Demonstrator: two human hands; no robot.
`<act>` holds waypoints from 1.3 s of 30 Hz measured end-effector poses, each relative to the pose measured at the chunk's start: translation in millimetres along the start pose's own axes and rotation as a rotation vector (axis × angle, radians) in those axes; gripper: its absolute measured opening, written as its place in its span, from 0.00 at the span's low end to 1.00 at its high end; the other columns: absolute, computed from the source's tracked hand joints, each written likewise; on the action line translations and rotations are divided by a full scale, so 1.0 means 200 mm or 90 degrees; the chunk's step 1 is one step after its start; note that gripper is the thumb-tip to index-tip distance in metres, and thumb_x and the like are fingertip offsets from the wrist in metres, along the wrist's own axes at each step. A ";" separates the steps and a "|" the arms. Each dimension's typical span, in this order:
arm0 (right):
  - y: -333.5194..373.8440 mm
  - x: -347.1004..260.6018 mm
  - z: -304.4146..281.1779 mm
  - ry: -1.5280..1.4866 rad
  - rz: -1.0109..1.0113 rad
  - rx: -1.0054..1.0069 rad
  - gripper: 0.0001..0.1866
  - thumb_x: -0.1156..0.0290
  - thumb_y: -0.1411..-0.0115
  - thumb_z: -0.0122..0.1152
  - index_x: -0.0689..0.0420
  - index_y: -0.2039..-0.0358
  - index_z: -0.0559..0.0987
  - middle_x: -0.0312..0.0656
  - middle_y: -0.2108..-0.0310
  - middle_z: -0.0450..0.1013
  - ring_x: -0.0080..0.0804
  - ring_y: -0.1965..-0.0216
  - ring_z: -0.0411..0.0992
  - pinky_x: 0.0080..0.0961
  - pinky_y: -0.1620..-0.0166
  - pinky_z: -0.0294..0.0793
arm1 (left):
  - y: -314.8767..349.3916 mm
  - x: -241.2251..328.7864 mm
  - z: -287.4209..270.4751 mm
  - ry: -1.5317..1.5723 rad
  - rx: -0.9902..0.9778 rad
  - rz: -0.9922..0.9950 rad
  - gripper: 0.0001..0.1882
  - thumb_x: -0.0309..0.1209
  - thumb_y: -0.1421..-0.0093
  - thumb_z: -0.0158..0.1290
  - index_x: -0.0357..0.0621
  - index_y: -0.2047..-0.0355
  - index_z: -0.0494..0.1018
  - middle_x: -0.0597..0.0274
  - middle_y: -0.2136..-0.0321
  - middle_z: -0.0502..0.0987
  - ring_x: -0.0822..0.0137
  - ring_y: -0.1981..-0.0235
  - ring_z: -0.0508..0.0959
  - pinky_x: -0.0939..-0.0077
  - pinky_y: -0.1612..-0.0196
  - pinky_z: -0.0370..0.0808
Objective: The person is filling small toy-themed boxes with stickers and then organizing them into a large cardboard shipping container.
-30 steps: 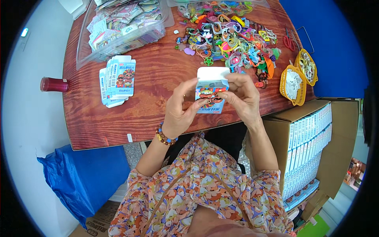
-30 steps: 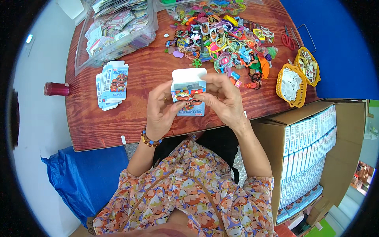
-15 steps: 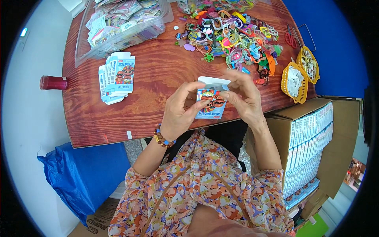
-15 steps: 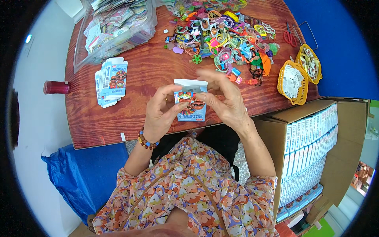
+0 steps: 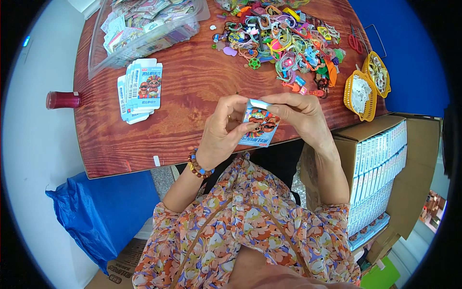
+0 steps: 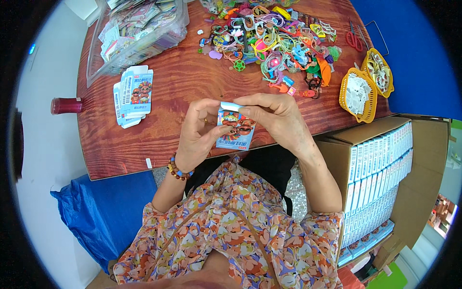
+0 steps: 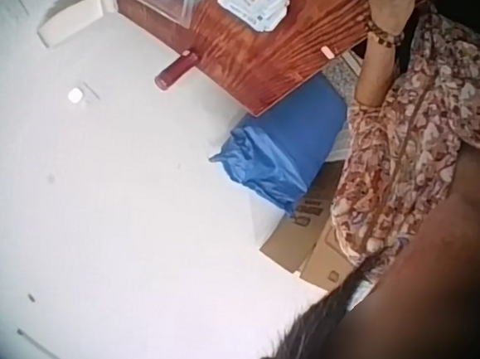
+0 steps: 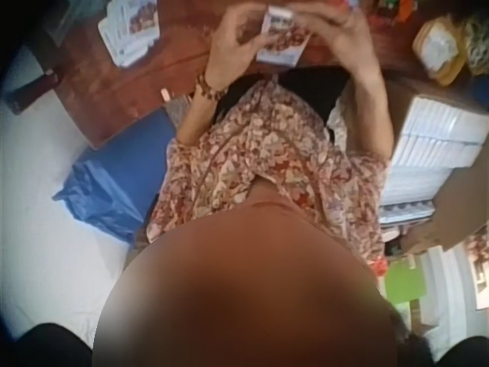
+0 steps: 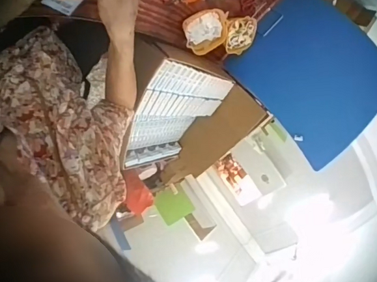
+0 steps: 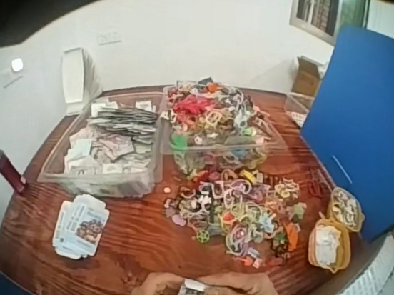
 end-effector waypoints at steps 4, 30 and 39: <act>0.01 0.01 -0.02 0.054 0.017 0.021 0.12 0.79 0.37 0.61 0.63 0.53 0.83 0.37 0.62 0.81 0.19 0.59 0.77 0.17 0.55 0.77 | -0.01 0.01 0.01 -0.030 -0.017 0.019 0.27 0.17 0.39 0.57 0.42 0.44 0.60 0.55 0.60 0.78 0.68 0.59 0.81 0.73 0.57 0.81; 0.12 0.01 0.02 0.267 -0.195 -0.024 0.19 0.80 0.45 0.67 0.62 0.51 0.81 0.46 0.50 0.79 0.36 0.49 0.78 0.31 0.48 0.78 | 0.05 -0.10 0.07 0.007 -0.009 -0.035 0.22 0.22 0.38 0.58 0.41 0.43 0.72 0.60 0.57 0.75 0.72 0.58 0.79 0.77 0.56 0.77; 0.24 -0.02 -0.06 0.308 -0.242 0.073 0.16 0.80 0.45 0.68 0.64 0.55 0.83 0.47 0.53 0.79 0.36 0.51 0.78 0.29 0.51 0.79 | 0.03 -0.08 0.14 0.014 -0.066 -0.031 0.19 0.22 0.38 0.58 0.38 0.46 0.74 0.60 0.55 0.75 0.71 0.55 0.78 0.77 0.55 0.77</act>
Point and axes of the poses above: each hand's wrist, its own y-axis away from the middle knuckle, its own z-axis out of the palm, x = y × z, the point moved 9 cm from there along -y, towards the middle knuckle
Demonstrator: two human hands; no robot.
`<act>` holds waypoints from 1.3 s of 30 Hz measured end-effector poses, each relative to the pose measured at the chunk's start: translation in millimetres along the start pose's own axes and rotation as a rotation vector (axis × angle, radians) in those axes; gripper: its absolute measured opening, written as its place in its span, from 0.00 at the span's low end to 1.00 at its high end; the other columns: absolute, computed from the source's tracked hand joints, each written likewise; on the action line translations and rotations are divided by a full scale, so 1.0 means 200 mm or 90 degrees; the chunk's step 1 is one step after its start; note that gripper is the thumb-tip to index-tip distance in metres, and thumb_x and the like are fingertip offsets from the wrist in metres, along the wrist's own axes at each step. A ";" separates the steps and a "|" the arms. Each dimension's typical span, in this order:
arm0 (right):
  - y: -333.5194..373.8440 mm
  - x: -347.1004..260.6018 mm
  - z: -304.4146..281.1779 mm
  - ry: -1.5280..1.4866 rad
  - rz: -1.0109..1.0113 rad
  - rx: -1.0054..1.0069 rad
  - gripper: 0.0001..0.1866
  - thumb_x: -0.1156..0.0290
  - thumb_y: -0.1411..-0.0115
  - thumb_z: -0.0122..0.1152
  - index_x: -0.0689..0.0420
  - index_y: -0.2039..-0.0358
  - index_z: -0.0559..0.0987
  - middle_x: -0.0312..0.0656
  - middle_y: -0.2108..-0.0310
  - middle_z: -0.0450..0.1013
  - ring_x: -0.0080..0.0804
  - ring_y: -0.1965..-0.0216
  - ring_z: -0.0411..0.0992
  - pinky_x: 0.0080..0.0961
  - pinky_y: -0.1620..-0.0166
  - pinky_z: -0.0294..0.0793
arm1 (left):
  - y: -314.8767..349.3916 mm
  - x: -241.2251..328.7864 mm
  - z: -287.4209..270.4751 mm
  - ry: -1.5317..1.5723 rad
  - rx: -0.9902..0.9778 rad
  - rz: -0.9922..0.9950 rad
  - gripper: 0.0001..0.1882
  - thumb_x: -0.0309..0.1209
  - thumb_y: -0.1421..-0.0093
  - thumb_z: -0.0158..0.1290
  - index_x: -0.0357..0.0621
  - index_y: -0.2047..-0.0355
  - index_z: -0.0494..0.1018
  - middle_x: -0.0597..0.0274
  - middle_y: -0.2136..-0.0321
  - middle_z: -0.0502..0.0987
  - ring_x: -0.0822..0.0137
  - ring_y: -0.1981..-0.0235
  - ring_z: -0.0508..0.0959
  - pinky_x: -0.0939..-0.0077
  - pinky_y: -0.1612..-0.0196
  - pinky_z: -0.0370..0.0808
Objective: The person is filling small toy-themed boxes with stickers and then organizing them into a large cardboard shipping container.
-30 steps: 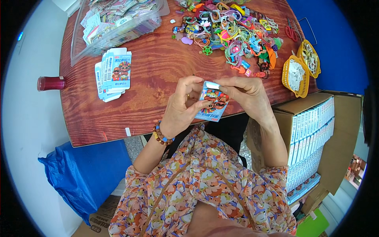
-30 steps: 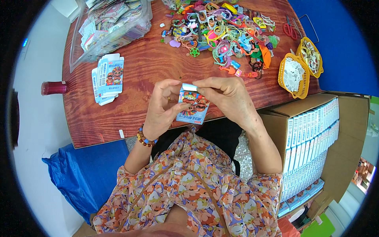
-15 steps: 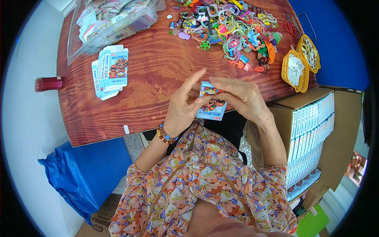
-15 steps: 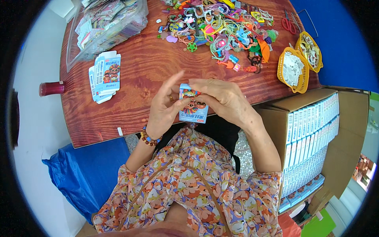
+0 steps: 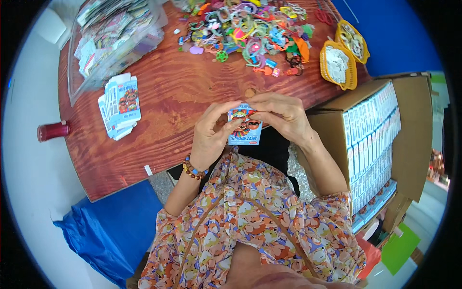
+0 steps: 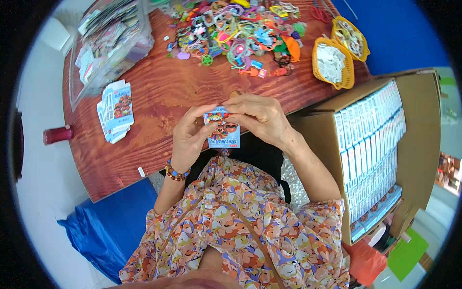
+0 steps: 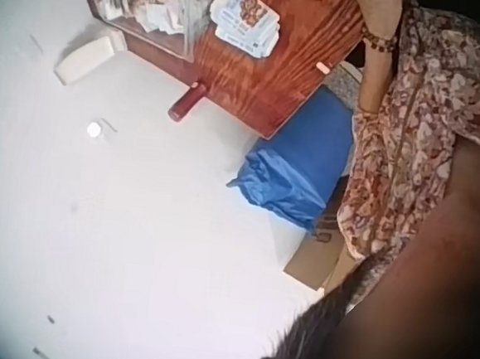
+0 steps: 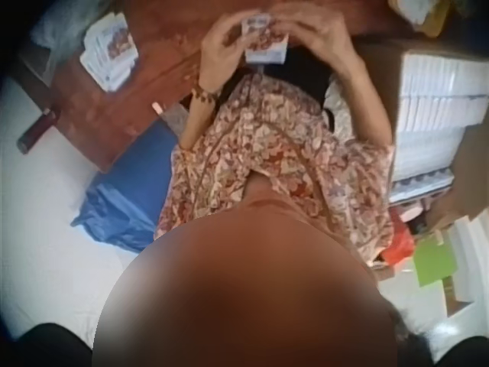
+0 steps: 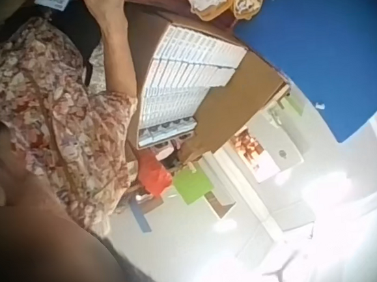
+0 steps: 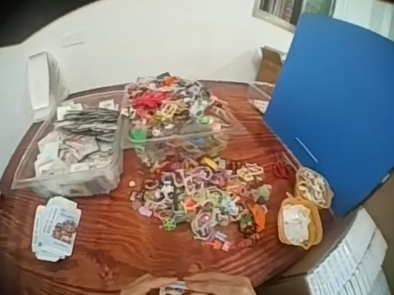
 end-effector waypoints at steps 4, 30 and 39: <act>0.04 0.05 -0.03 -0.244 0.189 0.050 0.20 0.79 0.40 0.64 0.63 0.46 0.78 0.46 0.44 0.73 0.32 0.47 0.74 0.30 0.47 0.76 | 0.02 0.03 0.01 -0.046 0.060 0.004 0.18 0.19 0.37 0.56 0.35 0.46 0.72 0.59 0.54 0.77 0.69 0.53 0.78 0.75 0.51 0.75; 2.21 0.48 -2.29 -0.146 0.298 0.699 0.23 0.65 0.36 0.58 0.64 0.44 0.72 0.39 0.55 0.76 0.24 0.57 0.76 0.23 0.54 0.76 | -0.48 0.29 1.66 -0.443 -0.386 0.444 0.22 0.27 0.40 0.59 0.34 0.46 0.70 0.46 0.51 0.75 0.45 0.46 0.72 0.56 0.41 0.67; 2.04 0.64 -2.17 -0.318 0.233 0.686 0.29 0.62 0.38 0.57 0.62 0.39 0.67 0.37 0.54 0.75 0.23 0.56 0.76 0.24 0.53 0.76 | -0.58 0.18 2.53 -0.503 -0.468 0.661 0.24 0.35 0.38 0.57 0.32 0.46 0.70 0.46 0.49 0.75 0.42 0.41 0.66 0.50 0.37 0.63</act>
Point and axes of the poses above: each hand's wrist, its own y-axis away from the middle knuckle, its own z-axis out of the palm, x = y × z, the point moved 9 cm from there along -y, towards the middle knuckle
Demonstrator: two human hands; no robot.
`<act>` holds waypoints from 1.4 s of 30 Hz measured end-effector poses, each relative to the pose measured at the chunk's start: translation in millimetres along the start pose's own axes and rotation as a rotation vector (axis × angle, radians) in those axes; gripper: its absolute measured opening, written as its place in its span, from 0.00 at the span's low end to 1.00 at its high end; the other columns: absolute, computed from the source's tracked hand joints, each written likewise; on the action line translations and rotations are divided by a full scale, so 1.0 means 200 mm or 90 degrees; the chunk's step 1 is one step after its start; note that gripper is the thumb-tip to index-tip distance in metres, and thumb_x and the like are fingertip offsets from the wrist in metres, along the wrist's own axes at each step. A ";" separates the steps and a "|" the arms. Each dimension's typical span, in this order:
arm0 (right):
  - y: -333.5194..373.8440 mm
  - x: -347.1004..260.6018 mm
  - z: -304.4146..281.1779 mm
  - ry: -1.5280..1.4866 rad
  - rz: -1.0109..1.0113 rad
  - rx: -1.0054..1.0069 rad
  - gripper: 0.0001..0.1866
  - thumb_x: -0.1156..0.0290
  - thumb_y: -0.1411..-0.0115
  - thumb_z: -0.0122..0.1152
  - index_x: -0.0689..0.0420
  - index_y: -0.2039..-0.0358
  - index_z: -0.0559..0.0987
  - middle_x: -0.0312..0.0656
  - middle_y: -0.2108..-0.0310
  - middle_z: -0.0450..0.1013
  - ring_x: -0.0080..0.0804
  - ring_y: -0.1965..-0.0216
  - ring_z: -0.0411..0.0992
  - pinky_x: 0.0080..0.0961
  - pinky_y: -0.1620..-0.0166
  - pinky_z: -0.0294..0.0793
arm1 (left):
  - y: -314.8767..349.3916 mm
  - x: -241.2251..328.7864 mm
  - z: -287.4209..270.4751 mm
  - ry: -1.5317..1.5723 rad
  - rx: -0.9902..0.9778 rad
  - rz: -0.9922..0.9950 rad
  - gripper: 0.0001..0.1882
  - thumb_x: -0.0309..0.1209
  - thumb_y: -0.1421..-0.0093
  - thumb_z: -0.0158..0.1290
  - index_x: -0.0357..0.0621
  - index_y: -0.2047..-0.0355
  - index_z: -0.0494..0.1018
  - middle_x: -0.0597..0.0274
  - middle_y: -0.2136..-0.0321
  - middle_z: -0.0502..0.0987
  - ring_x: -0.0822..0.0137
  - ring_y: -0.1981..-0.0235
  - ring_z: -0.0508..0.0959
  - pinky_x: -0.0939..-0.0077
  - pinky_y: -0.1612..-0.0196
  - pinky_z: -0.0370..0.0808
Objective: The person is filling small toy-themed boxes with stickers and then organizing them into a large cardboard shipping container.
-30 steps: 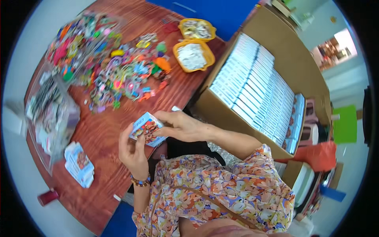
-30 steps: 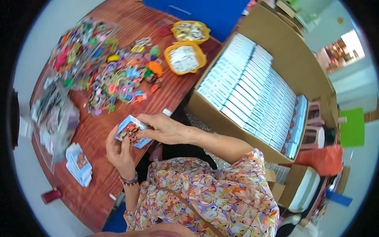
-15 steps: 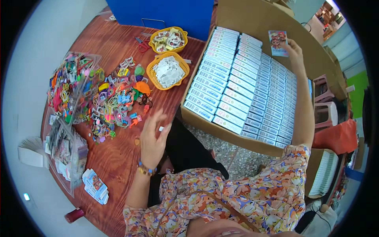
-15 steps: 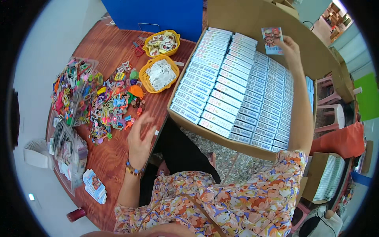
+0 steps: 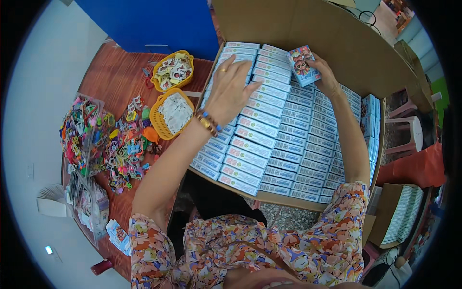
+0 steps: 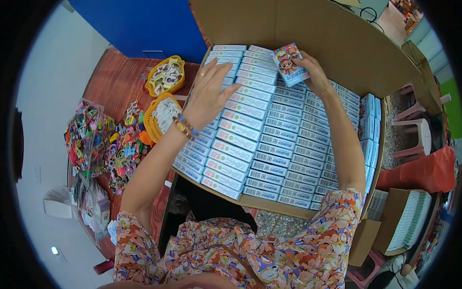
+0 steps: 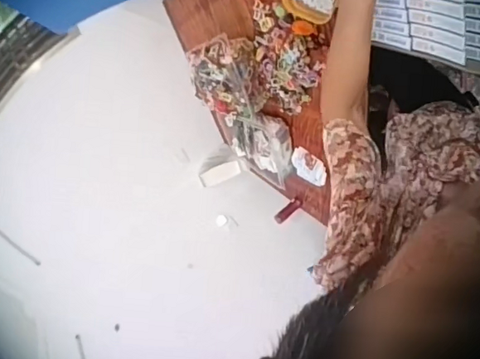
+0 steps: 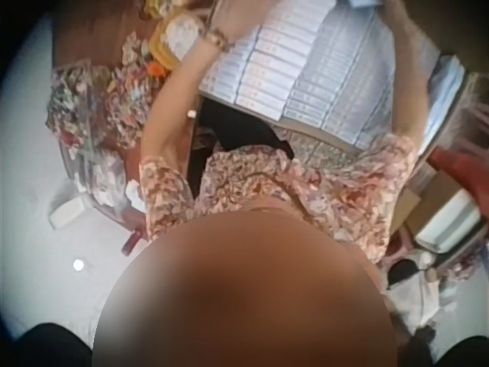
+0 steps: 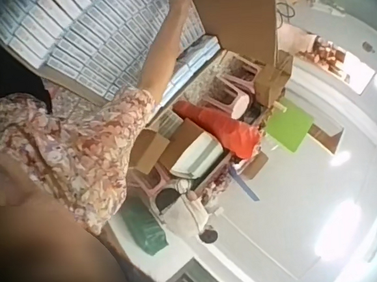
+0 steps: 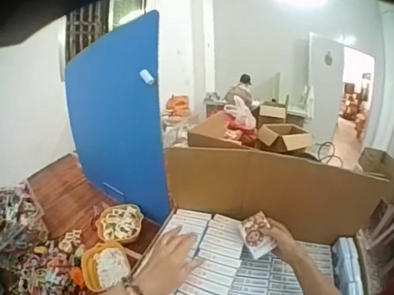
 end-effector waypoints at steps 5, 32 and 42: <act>-0.04 0.07 0.02 -0.025 0.014 -0.010 0.32 0.59 0.39 0.55 0.59 0.37 0.66 0.37 0.52 0.75 0.23 0.55 0.75 0.23 0.54 0.76 | -0.22 -0.06 0.28 -0.016 -0.018 0.009 0.25 0.38 0.35 0.54 0.34 0.44 0.69 0.46 0.45 0.73 0.44 0.38 0.65 0.47 0.35 0.60; -0.14 -0.26 0.35 0.581 -0.233 0.132 0.08 0.71 0.37 0.59 0.62 0.62 0.79 0.48 0.61 0.78 0.42 0.60 0.77 0.33 0.55 0.74 | -0.25 -0.01 0.34 0.045 -0.091 0.034 0.23 0.38 0.39 0.58 0.35 0.48 0.73 0.43 0.52 0.70 0.46 0.48 0.73 0.55 0.39 0.69; -0.26 -0.04 0.29 0.264 -0.178 0.088 0.13 0.75 0.36 0.58 0.62 0.52 0.78 0.37 0.57 0.77 0.22 0.54 0.73 0.21 0.51 0.71 | -0.04 0.10 0.34 -0.077 -0.182 0.057 0.38 0.52 0.33 0.47 0.26 0.38 0.61 0.32 0.35 0.59 0.42 0.30 0.56 0.48 0.30 0.51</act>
Point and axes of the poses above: each hand's wrist, its own y-axis away from the middle knuckle, its own z-axis out of the palm, x = y × z, the point moved 9 cm from there along -y, towards the middle knuckle
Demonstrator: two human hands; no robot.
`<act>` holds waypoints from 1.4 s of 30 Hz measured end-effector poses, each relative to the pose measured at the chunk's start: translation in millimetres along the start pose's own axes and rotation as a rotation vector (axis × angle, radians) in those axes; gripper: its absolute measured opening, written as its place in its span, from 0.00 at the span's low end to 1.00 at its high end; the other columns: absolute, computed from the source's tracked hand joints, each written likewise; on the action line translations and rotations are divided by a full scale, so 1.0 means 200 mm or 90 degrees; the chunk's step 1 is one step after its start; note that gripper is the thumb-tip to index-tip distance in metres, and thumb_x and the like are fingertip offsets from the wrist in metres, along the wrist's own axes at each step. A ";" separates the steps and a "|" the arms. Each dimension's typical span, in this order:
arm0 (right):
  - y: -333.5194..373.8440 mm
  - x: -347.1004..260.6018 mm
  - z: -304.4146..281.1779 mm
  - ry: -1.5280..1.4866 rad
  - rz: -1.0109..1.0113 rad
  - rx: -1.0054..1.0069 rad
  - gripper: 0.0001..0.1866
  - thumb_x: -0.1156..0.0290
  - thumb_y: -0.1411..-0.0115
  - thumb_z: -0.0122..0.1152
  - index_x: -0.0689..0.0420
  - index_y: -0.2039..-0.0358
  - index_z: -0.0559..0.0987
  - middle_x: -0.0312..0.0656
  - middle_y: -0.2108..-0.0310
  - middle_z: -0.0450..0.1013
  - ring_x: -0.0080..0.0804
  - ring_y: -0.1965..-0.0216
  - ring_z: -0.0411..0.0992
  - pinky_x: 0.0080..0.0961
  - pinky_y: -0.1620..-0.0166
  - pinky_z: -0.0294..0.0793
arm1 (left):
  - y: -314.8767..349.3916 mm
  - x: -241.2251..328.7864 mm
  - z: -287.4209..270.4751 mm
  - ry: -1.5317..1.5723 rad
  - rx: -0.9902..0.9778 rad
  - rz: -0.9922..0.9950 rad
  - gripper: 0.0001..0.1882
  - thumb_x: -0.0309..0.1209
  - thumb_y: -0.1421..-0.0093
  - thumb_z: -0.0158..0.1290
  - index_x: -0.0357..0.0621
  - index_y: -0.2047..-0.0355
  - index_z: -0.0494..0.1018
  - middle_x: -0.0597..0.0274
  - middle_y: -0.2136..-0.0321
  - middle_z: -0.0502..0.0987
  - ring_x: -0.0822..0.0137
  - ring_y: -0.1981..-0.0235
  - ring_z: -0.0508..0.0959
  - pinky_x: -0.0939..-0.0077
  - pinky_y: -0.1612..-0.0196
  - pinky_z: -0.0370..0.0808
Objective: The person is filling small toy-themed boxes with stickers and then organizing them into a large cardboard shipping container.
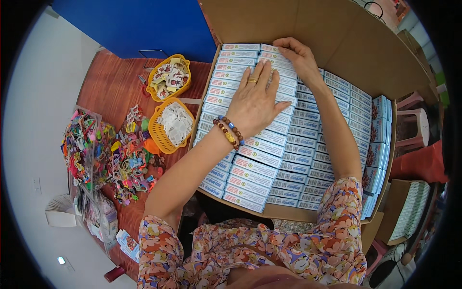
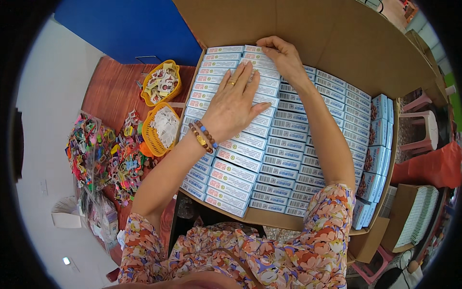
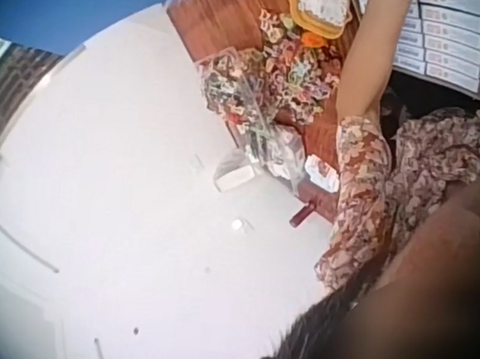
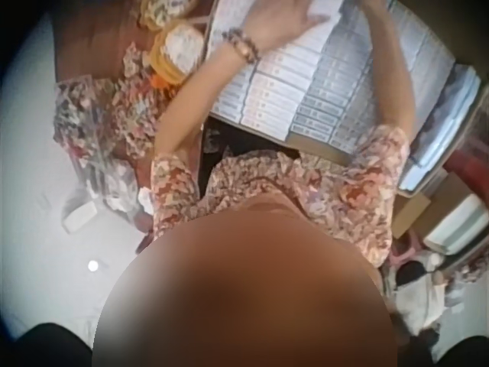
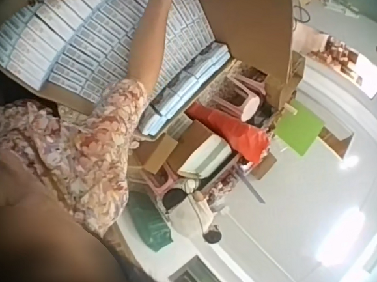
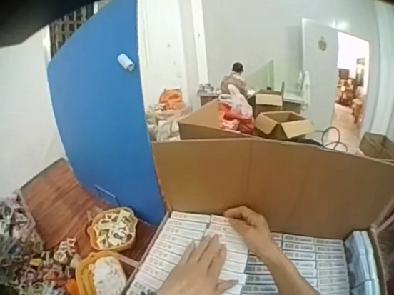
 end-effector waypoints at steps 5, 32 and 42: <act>0.10 -0.16 -0.01 0.294 -0.133 0.100 0.14 0.71 0.33 0.55 0.60 0.48 0.77 0.41 0.50 0.73 0.28 0.51 0.71 0.22 0.48 0.70 | 0.01 -0.02 0.00 -0.001 0.011 -0.010 0.39 0.53 0.32 0.46 0.26 0.37 0.61 0.32 0.35 0.58 0.44 0.30 0.55 0.48 0.29 0.50; 0.65 -0.07 0.05 -0.066 0.114 0.147 0.45 0.37 0.31 0.40 0.63 0.29 0.52 0.49 0.29 0.50 0.39 0.30 0.50 0.31 0.30 0.48 | 0.78 -0.17 -0.49 0.040 0.095 -0.182 0.31 0.41 0.29 0.41 0.32 0.33 0.55 0.41 0.34 0.61 0.47 0.31 0.60 0.41 0.30 0.46; 1.04 -0.19 0.28 -0.071 0.244 0.144 0.49 0.38 0.33 0.42 0.63 0.28 0.43 0.53 0.26 0.42 0.46 0.26 0.41 0.34 0.27 0.40 | 1.23 0.01 -0.49 0.167 0.114 -0.232 0.32 0.41 0.28 0.41 0.33 0.30 0.51 0.41 0.32 0.57 0.47 0.30 0.57 0.43 0.30 0.43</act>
Point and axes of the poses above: each hand's wrist, its own y-axis away from the middle knuckle, its own z-axis out of the palm, x = y × z, the point moved 9 cm from there along -y, towards the middle knuckle
